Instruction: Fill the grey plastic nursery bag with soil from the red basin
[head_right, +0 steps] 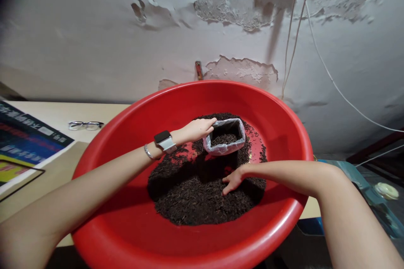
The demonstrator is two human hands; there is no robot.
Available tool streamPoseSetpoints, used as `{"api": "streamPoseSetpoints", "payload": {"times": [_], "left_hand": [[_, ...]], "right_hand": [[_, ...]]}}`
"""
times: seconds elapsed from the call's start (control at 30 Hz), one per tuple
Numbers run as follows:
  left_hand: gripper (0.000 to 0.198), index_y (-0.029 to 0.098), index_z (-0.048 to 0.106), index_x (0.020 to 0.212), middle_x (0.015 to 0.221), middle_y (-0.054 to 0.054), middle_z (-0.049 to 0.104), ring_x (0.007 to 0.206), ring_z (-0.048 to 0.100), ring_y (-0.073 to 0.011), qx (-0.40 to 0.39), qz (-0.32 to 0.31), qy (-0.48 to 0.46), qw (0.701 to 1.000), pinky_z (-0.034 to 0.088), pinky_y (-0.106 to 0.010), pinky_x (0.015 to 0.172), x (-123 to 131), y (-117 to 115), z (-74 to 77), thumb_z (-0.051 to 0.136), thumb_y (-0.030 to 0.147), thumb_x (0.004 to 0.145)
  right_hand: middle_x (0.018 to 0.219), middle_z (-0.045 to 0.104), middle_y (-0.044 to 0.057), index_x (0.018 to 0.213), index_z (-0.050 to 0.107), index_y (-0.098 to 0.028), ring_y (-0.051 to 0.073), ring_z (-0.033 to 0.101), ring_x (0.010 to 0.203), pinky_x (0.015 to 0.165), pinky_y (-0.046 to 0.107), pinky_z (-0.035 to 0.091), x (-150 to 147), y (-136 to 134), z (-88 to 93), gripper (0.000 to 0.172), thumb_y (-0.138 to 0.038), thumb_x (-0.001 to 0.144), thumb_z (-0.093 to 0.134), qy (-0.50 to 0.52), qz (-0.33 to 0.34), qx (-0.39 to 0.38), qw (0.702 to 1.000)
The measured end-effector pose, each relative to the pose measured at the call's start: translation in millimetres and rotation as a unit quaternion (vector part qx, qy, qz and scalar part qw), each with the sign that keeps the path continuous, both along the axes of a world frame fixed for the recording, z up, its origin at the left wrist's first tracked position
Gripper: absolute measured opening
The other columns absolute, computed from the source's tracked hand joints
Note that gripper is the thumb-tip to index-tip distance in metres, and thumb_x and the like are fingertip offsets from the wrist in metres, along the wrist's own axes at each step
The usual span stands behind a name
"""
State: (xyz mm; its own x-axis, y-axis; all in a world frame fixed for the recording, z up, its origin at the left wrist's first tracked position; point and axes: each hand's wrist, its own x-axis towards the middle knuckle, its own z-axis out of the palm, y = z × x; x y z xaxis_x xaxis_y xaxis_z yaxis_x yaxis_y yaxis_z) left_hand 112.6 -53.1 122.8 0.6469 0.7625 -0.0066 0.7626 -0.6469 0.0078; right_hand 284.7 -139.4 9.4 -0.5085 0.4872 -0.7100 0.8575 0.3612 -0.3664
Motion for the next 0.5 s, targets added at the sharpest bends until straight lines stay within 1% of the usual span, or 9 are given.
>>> {"api": "streamPoseSetpoints", "payload": {"times": [0.07, 0.1, 0.2, 0.33, 0.4, 0.47, 0.5], "left_hand": [[0.027, 0.018, 0.051, 0.112, 0.109, -0.013, 0.067, 0.093, 0.066, -0.0279, -0.001, 0.003, 0.001, 1.000, 0.048, -0.035, 0.076, -0.1, 0.3, -0.1, 0.034, 0.023, 0.092], [0.027, 0.018, 0.051, 0.112, 0.108, -0.013, 0.067, 0.093, 0.066, -0.0276, -0.001, 0.004, 0.002, 1.000, 0.049, -0.035, 0.076, -0.1, 0.4, -0.2, 0.034, 0.023, 0.092], [0.027, 0.018, 0.051, 0.113, 0.109, -0.013, 0.067, 0.094, 0.066, -0.0271, 0.003, 0.003, 0.004, 1.000, 0.049, -0.035, 0.076, -0.5, 0.7, -0.8, 0.033, 0.023, 0.093], [0.027, 0.018, 0.049, 0.114, 0.109, -0.012, 0.067, 0.094, 0.066, -0.0263, 0.011, 0.001, 0.008, 1.000, 0.050, -0.034, 0.075, -1.1, 0.8, -1.3, 0.032, 0.024, 0.093], [0.027, 0.018, 0.049, 0.114, 0.108, -0.012, 0.068, 0.093, 0.067, -0.0259, 0.013, 0.002, 0.010, 1.000, 0.050, -0.033, 0.075, -1.2, 0.8, -1.1, 0.032, 0.023, 0.093], [0.027, 0.018, 0.049, 0.114, 0.107, -0.011, 0.068, 0.093, 0.067, -0.0253, 0.014, 0.003, 0.010, 1.000, 0.050, -0.033, 0.075, -1.1, 0.8, -0.9, 0.032, 0.023, 0.093], [0.026, 0.018, 0.049, 0.114, 0.107, -0.011, 0.068, 0.094, 0.067, -0.0249, 0.014, 0.003, 0.009, 1.000, 0.050, -0.032, 0.075, -1.0, 0.7, -0.9, 0.032, 0.023, 0.093]], "right_hand": [[0.140, 0.051, 0.018, 0.140, 0.045, -0.007, 0.028, 0.051, 0.127, 0.101, 0.034, 0.043, -5.2, -4.5, 8.5, 0.068, -0.047, 0.087, 0.055, -0.042, 0.032, -0.023, 0.998], [0.138, 0.052, 0.019, 0.140, 0.046, -0.006, 0.028, 0.052, 0.126, 0.101, 0.035, 0.043, -8.1, -6.2, 13.1, 0.064, -0.044, 0.089, 0.052, -0.057, 0.049, -0.020, 0.997], [0.128, 0.060, 0.018, 0.134, 0.053, -0.009, 0.029, 0.057, 0.118, 0.093, 0.036, 0.046, -17.8, -8.7, 28.5, 0.055, -0.043, 0.091, 0.051, -0.062, 0.093, 0.018, 0.994], [0.115, 0.067, 0.014, 0.129, 0.057, -0.012, 0.028, 0.063, 0.106, 0.083, 0.032, 0.046, -32.1, -10.1, 55.1, 0.050, -0.043, 0.091, 0.052, -0.009, 0.160, 0.067, 0.985], [0.105, 0.069, 0.013, 0.125, 0.059, -0.013, 0.025, 0.064, 0.096, 0.077, 0.030, 0.044, -37.1, -11.3, 71.3, 0.046, -0.043, 0.091, 0.052, 0.035, 0.184, 0.100, 0.977], [0.090, 0.069, 0.009, 0.119, 0.060, -0.014, 0.021, 0.063, 0.080, 0.069, 0.027, 0.041, -38.0, -12.4, 88.6, 0.041, -0.043, 0.091, 0.051, 0.084, 0.184, 0.131, 0.970], [0.082, 0.068, 0.007, 0.116, 0.061, -0.014, 0.018, 0.061, 0.072, 0.066, 0.026, 0.040, -36.8, -12.6, 97.3, 0.038, -0.041, 0.092, 0.050, 0.112, 0.178, 0.144, 0.967]]}}
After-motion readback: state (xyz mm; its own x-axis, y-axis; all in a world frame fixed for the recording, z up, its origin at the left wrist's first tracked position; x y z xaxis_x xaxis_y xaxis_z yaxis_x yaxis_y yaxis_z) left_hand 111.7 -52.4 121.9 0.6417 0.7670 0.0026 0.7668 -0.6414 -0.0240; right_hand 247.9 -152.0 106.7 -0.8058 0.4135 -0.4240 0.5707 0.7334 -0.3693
